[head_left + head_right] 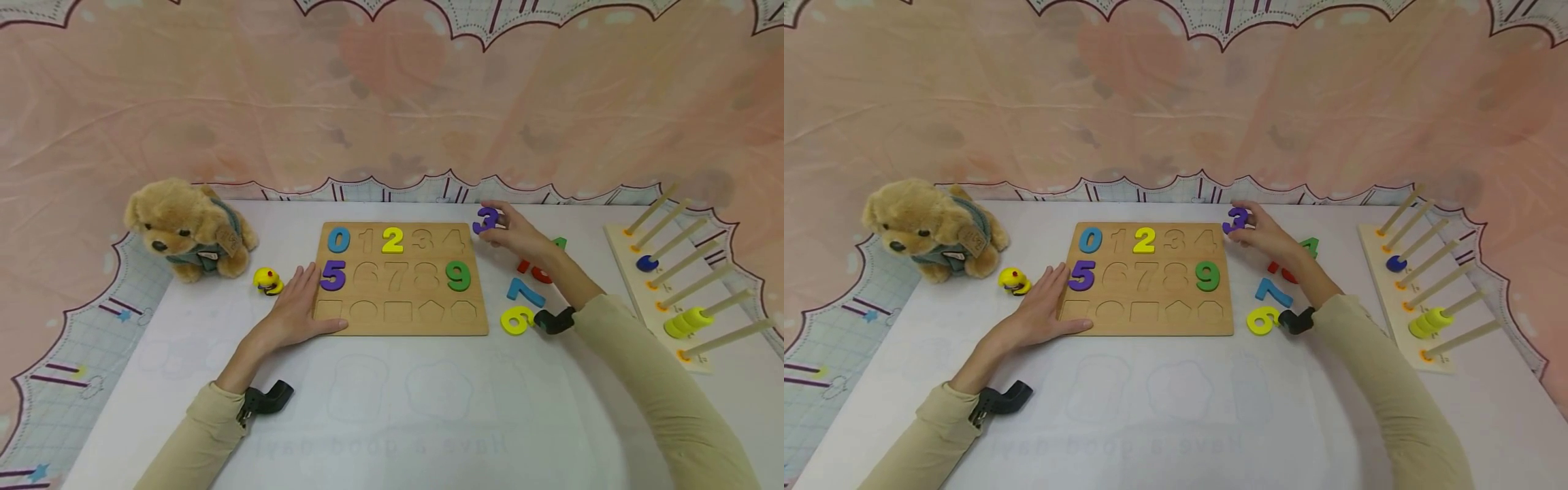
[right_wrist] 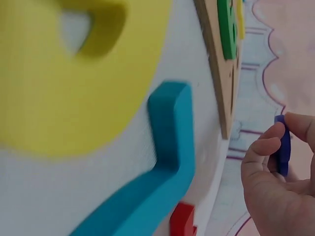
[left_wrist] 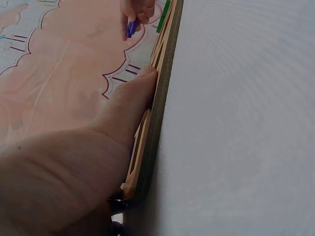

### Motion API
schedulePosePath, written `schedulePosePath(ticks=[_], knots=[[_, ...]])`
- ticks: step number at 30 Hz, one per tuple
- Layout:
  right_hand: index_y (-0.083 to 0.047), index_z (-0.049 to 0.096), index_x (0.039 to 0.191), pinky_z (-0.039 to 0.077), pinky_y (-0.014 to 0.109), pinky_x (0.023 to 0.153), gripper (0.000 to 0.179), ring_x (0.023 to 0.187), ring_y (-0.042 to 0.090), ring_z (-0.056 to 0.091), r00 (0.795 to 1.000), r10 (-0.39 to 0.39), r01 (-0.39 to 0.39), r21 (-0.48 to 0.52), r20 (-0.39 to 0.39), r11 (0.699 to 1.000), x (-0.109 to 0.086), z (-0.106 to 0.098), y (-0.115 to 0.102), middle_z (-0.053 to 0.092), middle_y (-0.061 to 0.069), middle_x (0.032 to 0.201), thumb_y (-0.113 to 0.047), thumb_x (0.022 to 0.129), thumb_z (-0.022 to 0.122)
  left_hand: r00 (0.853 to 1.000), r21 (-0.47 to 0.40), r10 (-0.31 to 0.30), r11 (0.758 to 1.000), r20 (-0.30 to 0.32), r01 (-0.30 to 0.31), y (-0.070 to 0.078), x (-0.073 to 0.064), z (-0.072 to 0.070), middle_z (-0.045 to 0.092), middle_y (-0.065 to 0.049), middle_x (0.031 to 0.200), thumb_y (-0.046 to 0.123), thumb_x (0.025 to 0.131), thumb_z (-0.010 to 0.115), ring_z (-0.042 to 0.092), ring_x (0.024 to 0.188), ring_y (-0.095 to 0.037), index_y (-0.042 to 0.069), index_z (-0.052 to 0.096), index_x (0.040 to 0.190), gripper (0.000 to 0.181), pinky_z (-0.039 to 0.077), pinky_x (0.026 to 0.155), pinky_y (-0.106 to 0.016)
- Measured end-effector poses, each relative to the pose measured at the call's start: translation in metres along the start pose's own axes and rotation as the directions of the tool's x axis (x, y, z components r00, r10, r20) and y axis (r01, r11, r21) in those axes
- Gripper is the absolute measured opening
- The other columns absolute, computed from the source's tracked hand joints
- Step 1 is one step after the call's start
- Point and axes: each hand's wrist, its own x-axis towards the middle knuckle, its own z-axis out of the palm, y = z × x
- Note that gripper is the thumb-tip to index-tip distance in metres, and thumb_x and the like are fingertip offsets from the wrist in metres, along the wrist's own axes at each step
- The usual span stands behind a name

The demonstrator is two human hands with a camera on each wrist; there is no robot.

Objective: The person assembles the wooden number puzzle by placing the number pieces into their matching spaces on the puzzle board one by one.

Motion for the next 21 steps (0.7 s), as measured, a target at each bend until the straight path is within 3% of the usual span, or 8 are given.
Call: schedulePosePath(ticks=[11,15,21], knots=[[-0.021,0.021,0.153,0.044,0.049,0.108,0.073,0.133,0.034,0.047,0.995,-0.040,0.041,-0.009,0.090,0.999,0.008,0.021,-0.014,0.038,0.021,0.151,-0.017,0.094,0.063,1.000,-0.006,-0.002,1.000,-0.001,0.001,0.000,0.001,0.000,0.000,-0.025,0.162,0.059,0.079,0.070,-0.006,0.150,-0.043,-0.002,0.002,0.154,0.119,0.001,0.121,-0.060],[-0.019,0.023,0.152,0.038,0.052,0.113,0.072,0.139,0.035,0.041,0.989,-0.071,0.072,-0.004,0.127,0.997,0.012,0.027,-0.016,0.038,0.021,0.152,-0.015,0.093,0.064,1.000,-0.010,-0.009,1.000,0.002,0.010,-0.001,0.001,0.000,-0.001,-0.023,0.163,0.059,0.079,0.070,-0.007,0.150,-0.042,-0.002,0.001,0.155,0.119,0.000,0.121,-0.059],[-0.020,0.028,0.150,0.027,0.057,0.118,0.072,0.140,0.033,0.039,0.979,-0.087,0.105,-0.088,0.186,0.991,0.020,0.037,-0.024,0.041,0.012,0.150,-0.023,0.091,0.069,1.000,-0.019,-0.021,1.000,0.013,0.021,-0.002,0.002,0.000,-0.003,-0.022,0.163,0.060,0.078,0.070,-0.009,0.151,-0.040,0.000,-0.001,0.155,0.120,-0.001,0.121,-0.059]])
